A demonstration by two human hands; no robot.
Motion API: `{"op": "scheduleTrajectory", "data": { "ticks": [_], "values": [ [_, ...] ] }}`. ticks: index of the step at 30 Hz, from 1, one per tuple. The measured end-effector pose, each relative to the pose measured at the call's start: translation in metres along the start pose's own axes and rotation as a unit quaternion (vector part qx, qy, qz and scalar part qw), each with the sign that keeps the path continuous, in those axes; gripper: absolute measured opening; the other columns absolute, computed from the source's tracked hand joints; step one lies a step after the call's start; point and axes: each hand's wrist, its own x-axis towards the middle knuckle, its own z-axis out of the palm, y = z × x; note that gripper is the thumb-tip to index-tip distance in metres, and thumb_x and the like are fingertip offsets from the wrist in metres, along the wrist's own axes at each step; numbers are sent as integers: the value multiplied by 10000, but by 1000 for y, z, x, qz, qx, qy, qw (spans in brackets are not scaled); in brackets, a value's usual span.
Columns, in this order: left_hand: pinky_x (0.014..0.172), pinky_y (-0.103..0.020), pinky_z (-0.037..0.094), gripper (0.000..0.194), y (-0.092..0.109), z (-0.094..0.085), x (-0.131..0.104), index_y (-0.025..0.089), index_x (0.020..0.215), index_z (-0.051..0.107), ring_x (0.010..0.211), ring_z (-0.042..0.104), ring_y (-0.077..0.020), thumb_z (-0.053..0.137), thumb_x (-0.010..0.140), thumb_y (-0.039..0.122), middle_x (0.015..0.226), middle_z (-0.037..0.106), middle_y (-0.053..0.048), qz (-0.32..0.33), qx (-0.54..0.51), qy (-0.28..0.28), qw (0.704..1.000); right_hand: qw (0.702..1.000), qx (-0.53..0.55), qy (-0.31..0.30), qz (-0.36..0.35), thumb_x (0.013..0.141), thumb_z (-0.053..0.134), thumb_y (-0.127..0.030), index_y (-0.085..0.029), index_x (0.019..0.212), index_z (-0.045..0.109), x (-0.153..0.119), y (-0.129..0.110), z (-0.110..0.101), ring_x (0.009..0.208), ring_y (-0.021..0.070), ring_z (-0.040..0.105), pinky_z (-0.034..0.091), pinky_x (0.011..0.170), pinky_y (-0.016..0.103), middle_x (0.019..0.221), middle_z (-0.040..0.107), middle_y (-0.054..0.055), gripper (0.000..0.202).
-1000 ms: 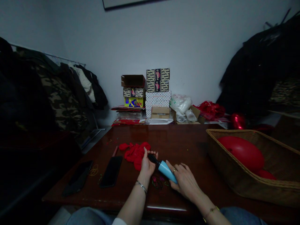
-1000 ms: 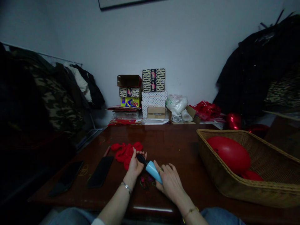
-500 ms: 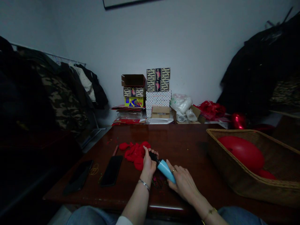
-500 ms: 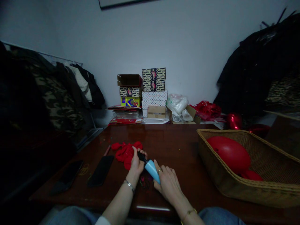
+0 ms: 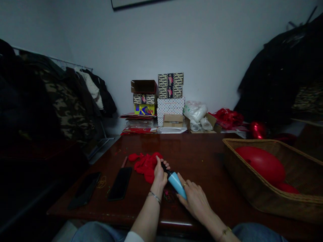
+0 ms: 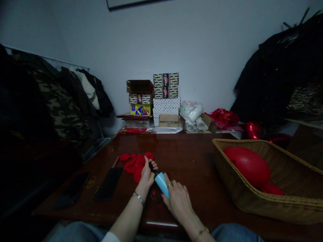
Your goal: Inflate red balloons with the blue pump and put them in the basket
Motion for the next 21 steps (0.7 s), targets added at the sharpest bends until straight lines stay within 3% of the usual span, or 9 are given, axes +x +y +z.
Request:
{"op": "scheduleTrajectory", "data": {
  "ticks": [4, 11, 16, 21],
  "values": [
    [435, -167, 389, 391, -2, 2, -3, 168, 771, 465, 492, 425, -63, 636, 740, 518, 633, 448, 30, 7, 32, -11, 999, 1000, -9, 3, 6, 840, 499, -330, -210, 1351, 402, -1, -2, -1, 883, 245, 571, 384, 770, 362, 990, 612, 89, 533],
    [333, -134, 257, 340, 0, 0, 8, 169, 746, 439, 410, 338, -39, 582, 807, 471, 586, 393, 50, 8, 29, 32, 999, 999, -34, 30, -16, 832, 510, -287, -186, 1414, 296, -2, -9, -5, 858, 232, 548, 362, 811, 367, 933, 603, 69, 629],
    [311, -121, 225, 269, 17, -6, 22, 171, 722, 418, 383, 322, -30, 522, 874, 367, 572, 369, 57, 17, -10, 65, 998, 997, -60, 39, -26, 813, 541, -269, -216, 1397, 339, -6, -14, -8, 898, 243, 541, 337, 887, 407, 969, 609, 68, 620],
    [297, -117, 224, 279, 40, -9, 34, 173, 696, 403, 375, 314, -29, 512, 882, 350, 559, 340, 63, 10, -35, 45, 998, 997, -57, 37, -41, 826, 529, -262, -224, 1390, 354, -10, -17, -20, 920, 214, 560, 240, 1008, 438, 952, 627, 59, 592]
  ]
}}
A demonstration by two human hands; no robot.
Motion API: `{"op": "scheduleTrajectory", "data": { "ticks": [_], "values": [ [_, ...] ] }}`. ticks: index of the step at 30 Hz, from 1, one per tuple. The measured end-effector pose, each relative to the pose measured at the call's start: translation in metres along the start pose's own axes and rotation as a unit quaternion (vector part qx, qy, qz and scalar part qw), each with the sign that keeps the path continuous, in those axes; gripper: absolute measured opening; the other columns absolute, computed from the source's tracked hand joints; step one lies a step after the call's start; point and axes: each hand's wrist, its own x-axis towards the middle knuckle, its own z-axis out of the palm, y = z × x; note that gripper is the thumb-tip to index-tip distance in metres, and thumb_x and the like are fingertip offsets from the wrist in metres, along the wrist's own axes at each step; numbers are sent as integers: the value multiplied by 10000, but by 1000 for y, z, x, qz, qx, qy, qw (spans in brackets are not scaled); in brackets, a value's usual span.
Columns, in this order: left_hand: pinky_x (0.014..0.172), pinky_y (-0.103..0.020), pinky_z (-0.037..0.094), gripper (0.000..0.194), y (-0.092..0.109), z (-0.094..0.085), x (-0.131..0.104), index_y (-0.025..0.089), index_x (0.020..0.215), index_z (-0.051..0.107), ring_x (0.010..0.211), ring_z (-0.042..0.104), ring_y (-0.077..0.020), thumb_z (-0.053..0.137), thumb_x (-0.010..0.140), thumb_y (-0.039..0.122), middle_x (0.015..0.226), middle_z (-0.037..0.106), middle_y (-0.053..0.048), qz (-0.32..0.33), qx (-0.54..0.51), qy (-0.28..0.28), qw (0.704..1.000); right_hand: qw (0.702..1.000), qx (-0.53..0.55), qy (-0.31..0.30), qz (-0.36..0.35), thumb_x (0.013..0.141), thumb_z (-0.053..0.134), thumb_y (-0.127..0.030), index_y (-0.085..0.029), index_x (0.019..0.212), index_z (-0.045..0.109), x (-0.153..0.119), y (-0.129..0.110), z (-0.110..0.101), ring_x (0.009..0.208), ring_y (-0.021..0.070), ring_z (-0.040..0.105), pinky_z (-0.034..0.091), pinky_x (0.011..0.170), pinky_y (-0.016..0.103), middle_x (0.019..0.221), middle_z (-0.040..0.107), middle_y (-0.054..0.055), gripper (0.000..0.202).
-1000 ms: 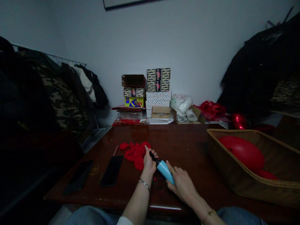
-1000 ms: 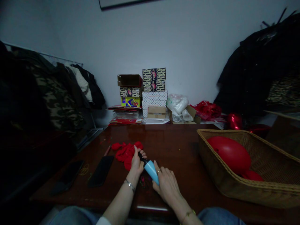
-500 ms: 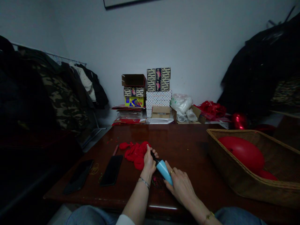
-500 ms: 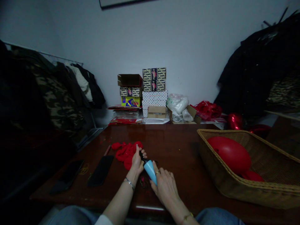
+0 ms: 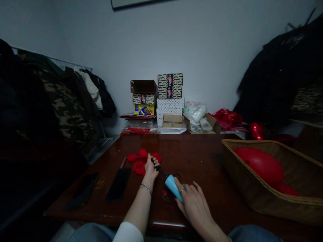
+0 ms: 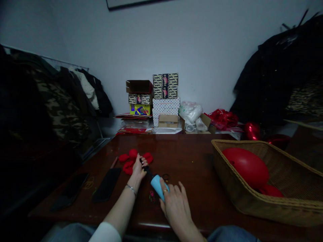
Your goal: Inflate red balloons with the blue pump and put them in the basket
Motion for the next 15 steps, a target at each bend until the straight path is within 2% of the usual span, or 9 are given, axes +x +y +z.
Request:
{"op": "scheduleTrajectory", "data": {
  "ticks": [6, 15],
  "values": [
    [300, -119, 239, 281, 10, 9, 2, 177, 699, 405, 388, 312, -33, 521, 876, 361, 569, 340, 57, -18, -25, -15, 999, 1000, 12, 1, 2, 813, 536, -241, -243, 1374, 379, -10, 2, -16, 905, 207, 570, 229, 1015, 454, 947, 633, 43, 582],
    [324, -124, 275, 368, 4, 18, -9, 170, 727, 447, 411, 322, -29, 552, 798, 516, 586, 332, 53, -48, -73, -63, 994, 998, 35, 41, 13, 831, 509, -261, -303, 1384, 335, -28, 9, -18, 894, 209, 571, 281, 964, 439, 955, 637, 30, 582]
  ]
}}
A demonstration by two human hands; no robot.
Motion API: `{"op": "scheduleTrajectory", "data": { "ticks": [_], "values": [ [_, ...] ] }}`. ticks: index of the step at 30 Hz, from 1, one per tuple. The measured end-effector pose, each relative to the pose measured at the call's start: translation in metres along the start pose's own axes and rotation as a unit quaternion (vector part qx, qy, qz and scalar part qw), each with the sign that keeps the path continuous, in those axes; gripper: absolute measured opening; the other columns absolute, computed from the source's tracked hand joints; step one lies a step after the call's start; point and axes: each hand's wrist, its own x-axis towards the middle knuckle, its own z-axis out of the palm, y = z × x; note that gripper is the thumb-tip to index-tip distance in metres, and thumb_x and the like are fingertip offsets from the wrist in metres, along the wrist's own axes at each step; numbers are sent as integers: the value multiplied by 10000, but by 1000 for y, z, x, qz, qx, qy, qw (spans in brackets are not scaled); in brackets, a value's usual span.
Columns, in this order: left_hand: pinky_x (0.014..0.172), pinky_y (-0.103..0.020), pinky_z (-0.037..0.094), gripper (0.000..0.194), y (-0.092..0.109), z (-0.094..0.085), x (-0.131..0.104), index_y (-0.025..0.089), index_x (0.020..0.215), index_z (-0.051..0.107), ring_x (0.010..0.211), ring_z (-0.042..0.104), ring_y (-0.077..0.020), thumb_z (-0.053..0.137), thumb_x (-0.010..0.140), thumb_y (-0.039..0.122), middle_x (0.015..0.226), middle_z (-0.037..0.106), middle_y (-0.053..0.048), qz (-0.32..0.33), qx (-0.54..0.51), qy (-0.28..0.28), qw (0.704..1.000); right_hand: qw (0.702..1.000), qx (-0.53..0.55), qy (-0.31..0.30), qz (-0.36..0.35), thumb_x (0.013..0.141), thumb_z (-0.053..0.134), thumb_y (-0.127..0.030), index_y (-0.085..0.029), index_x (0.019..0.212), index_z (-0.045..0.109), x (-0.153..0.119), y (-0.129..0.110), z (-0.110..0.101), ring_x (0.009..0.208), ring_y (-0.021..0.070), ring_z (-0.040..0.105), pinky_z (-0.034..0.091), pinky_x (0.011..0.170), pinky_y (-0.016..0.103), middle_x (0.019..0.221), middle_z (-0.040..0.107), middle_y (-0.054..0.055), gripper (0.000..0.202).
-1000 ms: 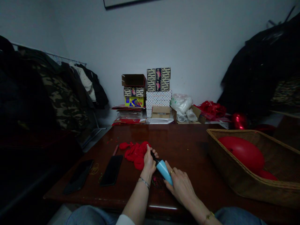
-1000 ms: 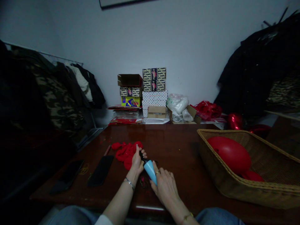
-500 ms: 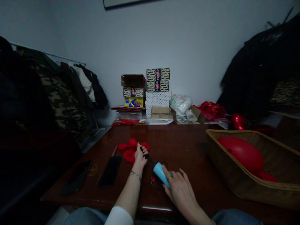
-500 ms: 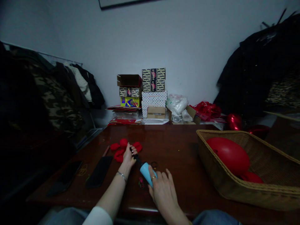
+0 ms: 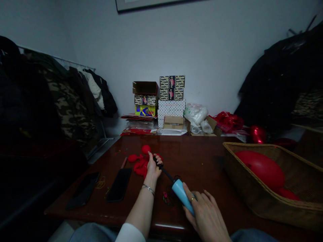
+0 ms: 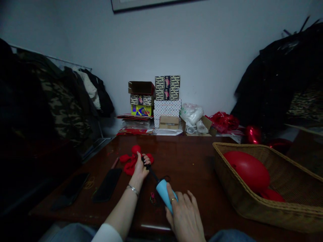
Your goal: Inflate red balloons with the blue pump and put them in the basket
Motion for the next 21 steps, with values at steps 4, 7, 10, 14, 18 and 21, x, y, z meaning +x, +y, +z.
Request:
{"op": "scheduleTrajectory", "data": {
  "ticks": [4, 7, 10, 14, 18, 21],
  "values": [
    [332, -118, 279, 312, 0, 0, -2, 169, 723, 436, 410, 323, -24, 558, 835, 433, 585, 327, 58, 5, -11, -4, 1000, 1000, -10, -5, 3, 818, 522, -257, -298, 1361, 380, 2, -3, -4, 894, 213, 573, 279, 962, 444, 943, 636, 30, 562],
    [328, -118, 272, 293, 1, -2, -4, 173, 691, 403, 402, 320, -22, 546, 864, 363, 579, 318, 61, 14, -21, -11, 1000, 1000, -23, -15, 3, 806, 530, -229, -289, 1337, 420, 8, -8, -7, 894, 213, 574, 272, 968, 446, 937, 632, 31, 546],
    [329, -119, 267, 283, 1, -4, -6, 172, 685, 394, 400, 321, -20, 534, 876, 326, 581, 320, 62, 26, -21, -10, 999, 999, -45, -27, 2, 804, 525, -209, -263, 1334, 435, 16, -14, -10, 893, 217, 573, 270, 970, 448, 927, 629, 44, 540],
    [333, -115, 267, 277, -1, -6, -9, 176, 688, 390, 400, 315, -19, 559, 862, 310, 582, 310, 65, 34, -11, -17, 999, 997, -72, -32, 1, 801, 524, -204, -250, 1336, 437, 27, -23, -9, 886, 225, 571, 279, 959, 448, 908, 630, 58, 545],
    [332, -116, 265, 271, -8, -6, -15, 179, 696, 396, 399, 311, -22, 579, 849, 306, 580, 303, 68, 30, 3, -8, 1000, 995, -96, -35, 0, 792, 527, -201, -238, 1345, 427, 38, -31, -6, 884, 242, 563, 314, 910, 438, 918, 632, 78, 563],
    [342, -121, 283, 271, -15, -6, -20, 176, 701, 408, 406, 320, -22, 593, 839, 318, 587, 326, 64, 16, 14, 3, 1000, 994, -100, -36, 3, 783, 537, -202, -216, 1351, 420, 45, -35, -3, 869, 248, 557, 331, 869, 426, 932, 626, 90, 579]
  ]
}}
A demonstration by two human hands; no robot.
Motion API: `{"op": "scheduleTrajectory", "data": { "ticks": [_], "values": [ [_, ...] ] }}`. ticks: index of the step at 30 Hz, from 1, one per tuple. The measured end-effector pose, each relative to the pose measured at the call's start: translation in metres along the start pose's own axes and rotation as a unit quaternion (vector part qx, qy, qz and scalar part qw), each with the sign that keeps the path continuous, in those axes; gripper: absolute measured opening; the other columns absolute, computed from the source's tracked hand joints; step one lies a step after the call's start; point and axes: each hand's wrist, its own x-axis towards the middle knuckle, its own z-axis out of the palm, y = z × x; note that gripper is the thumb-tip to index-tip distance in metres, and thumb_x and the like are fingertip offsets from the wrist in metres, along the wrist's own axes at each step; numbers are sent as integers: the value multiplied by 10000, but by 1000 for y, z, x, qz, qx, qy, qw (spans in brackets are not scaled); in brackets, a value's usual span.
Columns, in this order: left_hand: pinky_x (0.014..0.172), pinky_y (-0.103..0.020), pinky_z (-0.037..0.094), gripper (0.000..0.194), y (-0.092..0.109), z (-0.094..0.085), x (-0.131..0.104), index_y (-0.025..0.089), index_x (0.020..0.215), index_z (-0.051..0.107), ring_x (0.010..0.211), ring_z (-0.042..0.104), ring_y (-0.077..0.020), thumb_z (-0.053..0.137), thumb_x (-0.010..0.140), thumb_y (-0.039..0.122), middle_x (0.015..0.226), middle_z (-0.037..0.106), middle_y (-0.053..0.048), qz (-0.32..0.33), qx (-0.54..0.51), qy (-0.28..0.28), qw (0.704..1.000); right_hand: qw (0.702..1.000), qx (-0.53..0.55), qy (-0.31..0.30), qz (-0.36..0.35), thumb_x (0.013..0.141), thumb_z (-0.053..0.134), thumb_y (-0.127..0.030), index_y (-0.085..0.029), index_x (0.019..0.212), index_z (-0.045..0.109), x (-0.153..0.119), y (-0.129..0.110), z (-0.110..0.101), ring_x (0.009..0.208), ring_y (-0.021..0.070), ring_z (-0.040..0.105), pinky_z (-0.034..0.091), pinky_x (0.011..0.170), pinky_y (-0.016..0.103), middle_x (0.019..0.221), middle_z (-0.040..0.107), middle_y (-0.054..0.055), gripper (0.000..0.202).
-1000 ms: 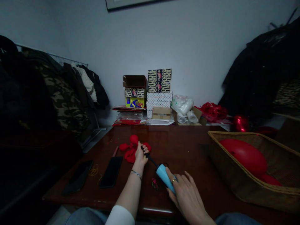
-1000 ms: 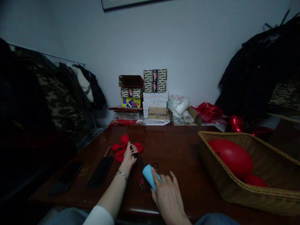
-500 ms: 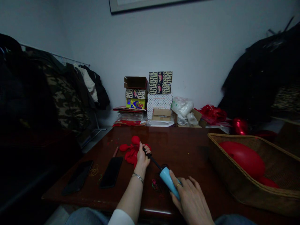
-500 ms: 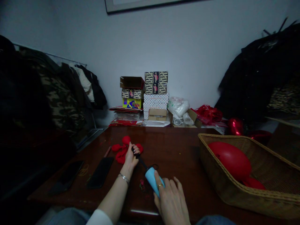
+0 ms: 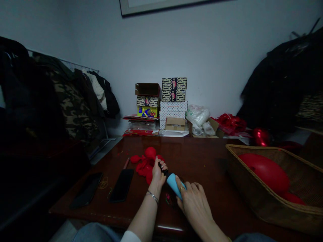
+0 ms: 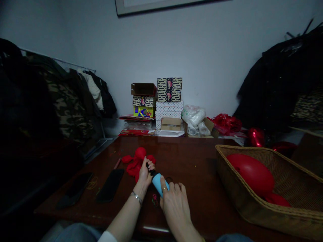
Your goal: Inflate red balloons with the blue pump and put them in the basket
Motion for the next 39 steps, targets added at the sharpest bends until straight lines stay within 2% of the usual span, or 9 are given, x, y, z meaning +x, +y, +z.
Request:
{"op": "scheduleTrajectory", "data": {
  "ticks": [7, 16, 24, 30, 35, 39],
  "values": [
    [360, -127, 314, 291, -10, -3, -3, 161, 701, 429, 417, 340, -24, 617, 818, 350, 589, 376, 54, -5, 39, 18, 999, 1000, 11, -1, 13, 783, 552, -217, -219, 1335, 437, 8, -2, 6, 847, 243, 554, 329, 834, 415, 909, 618, 89, 564],
    [317, -129, 256, 322, -11, -5, 1, 175, 684, 408, 375, 307, -26, 607, 815, 392, 553, 351, 68, 9, 72, 68, 995, 1000, 3, -11, 5, 777, 561, -213, -204, 1358, 412, -4, 0, 6, 850, 249, 555, 336, 857, 426, 906, 622, 86, 599],
    [306, -116, 232, 280, 0, -3, 10, 173, 682, 406, 366, 301, -24, 537, 871, 333, 540, 329, 70, 13, 34, 58, 998, 1000, 20, -13, -3, 807, 524, -227, -237, 1347, 428, -25, 14, 1, 886, 255, 555, 317, 899, 442, 930, 629, 74, 549],
    [307, -121, 234, 285, 9, -5, 14, 172, 685, 411, 376, 311, -30, 524, 877, 350, 542, 321, 66, 23, 18, 47, 998, 999, 40, 23, -10, 776, 561, -243, -293, 1340, 425, -42, 27, 6, 874, 241, 554, 307, 905, 425, 931, 632, 38, 583],
    [353, -140, 315, 337, 8, 0, 6, 168, 715, 454, 419, 359, -44, 517, 845, 472, 572, 363, 44, -12, -31, 7, 999, 998, 66, 21, -4, 802, 530, -249, -299, 1346, 407, -43, 35, 5, 843, 229, 555, 333, 832, 399, 910, 628, 31, 560],
    [423, -148, 386, 299, 9, 2, 2, 156, 787, 510, 477, 427, -54, 546, 834, 450, 622, 437, 21, -13, -29, -20, 999, 996, 81, 38, -17, 796, 542, -249, -302, 1351, 390, -44, 35, 3, 840, 215, 556, 324, 838, 385, 926, 624, 24, 578]
  ]
}}
